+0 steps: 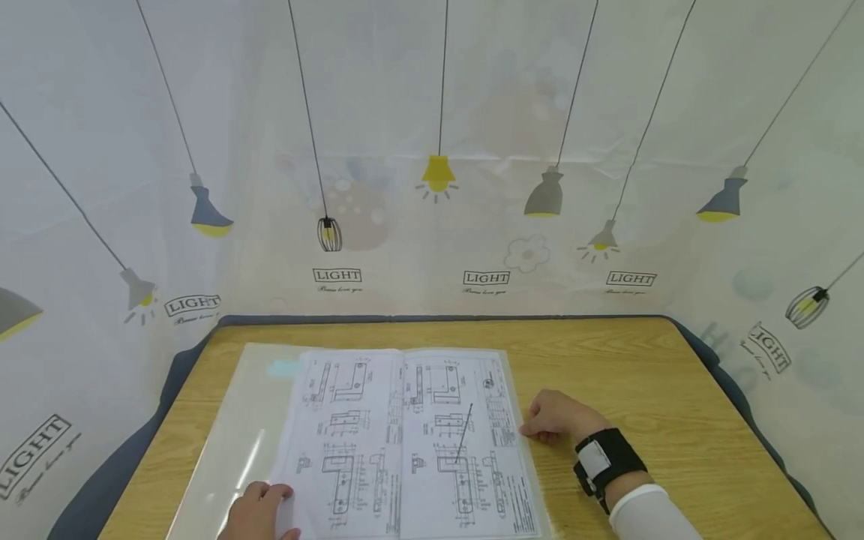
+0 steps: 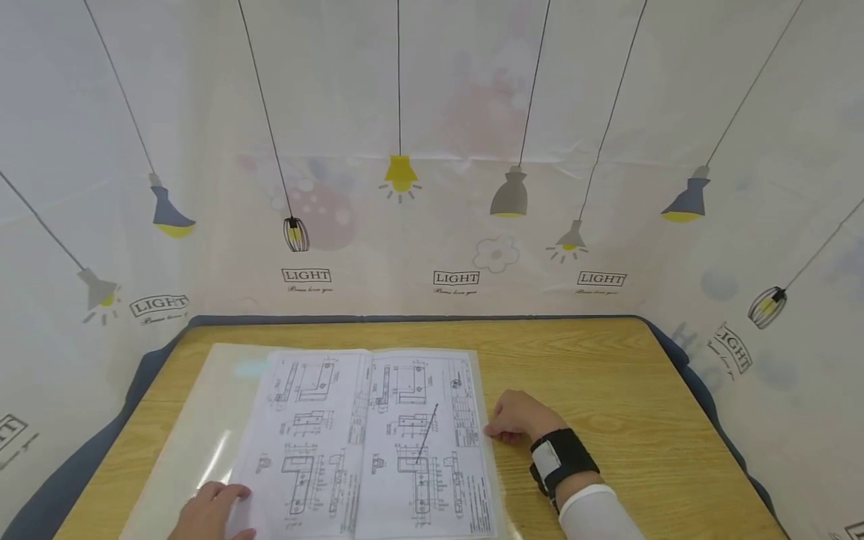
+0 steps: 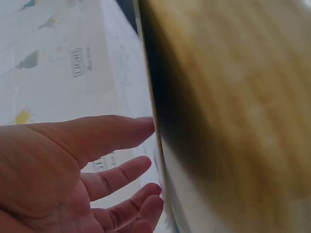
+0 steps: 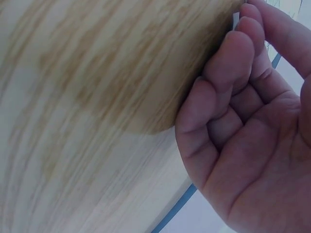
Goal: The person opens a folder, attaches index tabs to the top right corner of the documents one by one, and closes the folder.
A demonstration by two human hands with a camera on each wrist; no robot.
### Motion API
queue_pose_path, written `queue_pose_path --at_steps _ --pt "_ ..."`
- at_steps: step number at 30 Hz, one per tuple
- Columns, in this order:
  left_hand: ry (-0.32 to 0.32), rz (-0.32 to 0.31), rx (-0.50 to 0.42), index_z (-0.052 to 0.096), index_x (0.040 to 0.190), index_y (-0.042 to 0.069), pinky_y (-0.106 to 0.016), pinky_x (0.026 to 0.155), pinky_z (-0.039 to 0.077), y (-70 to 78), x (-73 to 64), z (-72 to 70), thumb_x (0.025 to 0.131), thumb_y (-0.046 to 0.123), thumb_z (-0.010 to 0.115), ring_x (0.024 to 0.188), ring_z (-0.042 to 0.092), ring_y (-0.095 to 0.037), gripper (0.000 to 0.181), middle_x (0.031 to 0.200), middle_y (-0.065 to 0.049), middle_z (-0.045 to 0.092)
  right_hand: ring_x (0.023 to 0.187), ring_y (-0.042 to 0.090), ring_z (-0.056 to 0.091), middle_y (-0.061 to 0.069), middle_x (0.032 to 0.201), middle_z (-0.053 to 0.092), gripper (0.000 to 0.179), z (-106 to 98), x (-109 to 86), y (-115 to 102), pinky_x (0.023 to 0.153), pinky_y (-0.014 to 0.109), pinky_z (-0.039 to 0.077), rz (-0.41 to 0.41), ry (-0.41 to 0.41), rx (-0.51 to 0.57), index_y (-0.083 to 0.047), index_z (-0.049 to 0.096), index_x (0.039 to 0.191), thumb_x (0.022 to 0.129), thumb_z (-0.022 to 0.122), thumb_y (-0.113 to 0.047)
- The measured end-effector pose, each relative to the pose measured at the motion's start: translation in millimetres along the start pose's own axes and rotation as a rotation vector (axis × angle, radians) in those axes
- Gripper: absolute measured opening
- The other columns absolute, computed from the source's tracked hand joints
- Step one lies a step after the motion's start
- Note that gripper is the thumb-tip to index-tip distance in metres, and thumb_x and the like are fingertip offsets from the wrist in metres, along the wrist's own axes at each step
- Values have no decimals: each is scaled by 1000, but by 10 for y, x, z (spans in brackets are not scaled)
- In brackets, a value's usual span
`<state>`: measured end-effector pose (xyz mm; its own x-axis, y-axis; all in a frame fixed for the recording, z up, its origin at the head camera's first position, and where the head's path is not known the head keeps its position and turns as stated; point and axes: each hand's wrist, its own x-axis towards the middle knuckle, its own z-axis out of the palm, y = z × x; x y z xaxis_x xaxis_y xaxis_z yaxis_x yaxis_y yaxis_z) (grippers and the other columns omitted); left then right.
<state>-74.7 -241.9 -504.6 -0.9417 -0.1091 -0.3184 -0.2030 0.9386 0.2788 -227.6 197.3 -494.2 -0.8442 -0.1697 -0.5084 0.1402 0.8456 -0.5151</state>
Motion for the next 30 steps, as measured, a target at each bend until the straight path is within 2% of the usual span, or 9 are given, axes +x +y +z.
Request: queue_pose_path --at_steps 3,6,10,14,16,20,24,26,30 --pt "112 88 -26 62 110 4 -41 69 48 93 -58 -47 64 25 83 79 53 -23 55 97 -12 53 53 15 54 3 58 59 22 5 1 9 51 24 42 1 5 -4 -7 63 64 80 73 -17" --pt "187 162 -45 63 108 5 -40 72 47 207 -111 -86 61 22 84 78 54 -22 55 95 -10 54 53 15 54 3 57 58 23 15 9 21 50 24 41 2 10 -9 -7 63 63 80 74 -18" --pt "224 214 -80 64 109 7 -39 70 47 420 -175 -118 64 25 83 80 53 -21 52 95 -7 55 52 15 53 2 57 58 23 27 20 33 50 24 41 -7 12 -12 -7 63 63 80 74 -18" --pt "204 270 -108 62 114 10 -40 72 49 722 -199 -124 70 33 80 87 54 -22 53 101 -4 55 51 15 53 2 56 58 23 28 32 33 49 24 41 -15 12 -17 -7 63 62 80 74 -18" --pt "187 320 -114 61 117 11 -42 76 49 880 -195 -117 72 34 79 92 54 -23 54 105 -5 56 51 15 53 2 56 57 23 26 43 32 49 24 41 -13 11 -21 -7 63 62 80 74 -18" --pt "112 411 -127 56 125 11 -48 89 47 1187 -168 -91 76 35 76 105 53 -27 58 117 -7 55 51 14 53 1 56 57 23 18 51 22 50 24 40 -10 5 -27 -8 63 63 80 73 -19" --pt "27 476 -118 51 133 12 -49 98 42 1522 -109 -79 80 38 72 120 47 -28 63 130 -7 50 52 14 53 2 57 58 22 5 26 11 50 24 40 -8 10 -35 -7 63 63 80 73 -18" --pt "20 524 -106 49 135 13 -48 98 42 1695 -80 -93 82 40 70 123 46 -27 64 133 -7 48 52 15 53 2 57 57 22 1 7 6 50 24 40 -7 14 -31 -7 63 64 80 74 -17" --pt "49 627 -38 48 136 15 -43 95 45 1987 -38 -159 84 43 68 120 47 -22 63 133 -4 48 52 14 52 2 57 57 21 3 -13 -5 50 23 39 -16 14 -13 -6 63 64 80 73 -17"
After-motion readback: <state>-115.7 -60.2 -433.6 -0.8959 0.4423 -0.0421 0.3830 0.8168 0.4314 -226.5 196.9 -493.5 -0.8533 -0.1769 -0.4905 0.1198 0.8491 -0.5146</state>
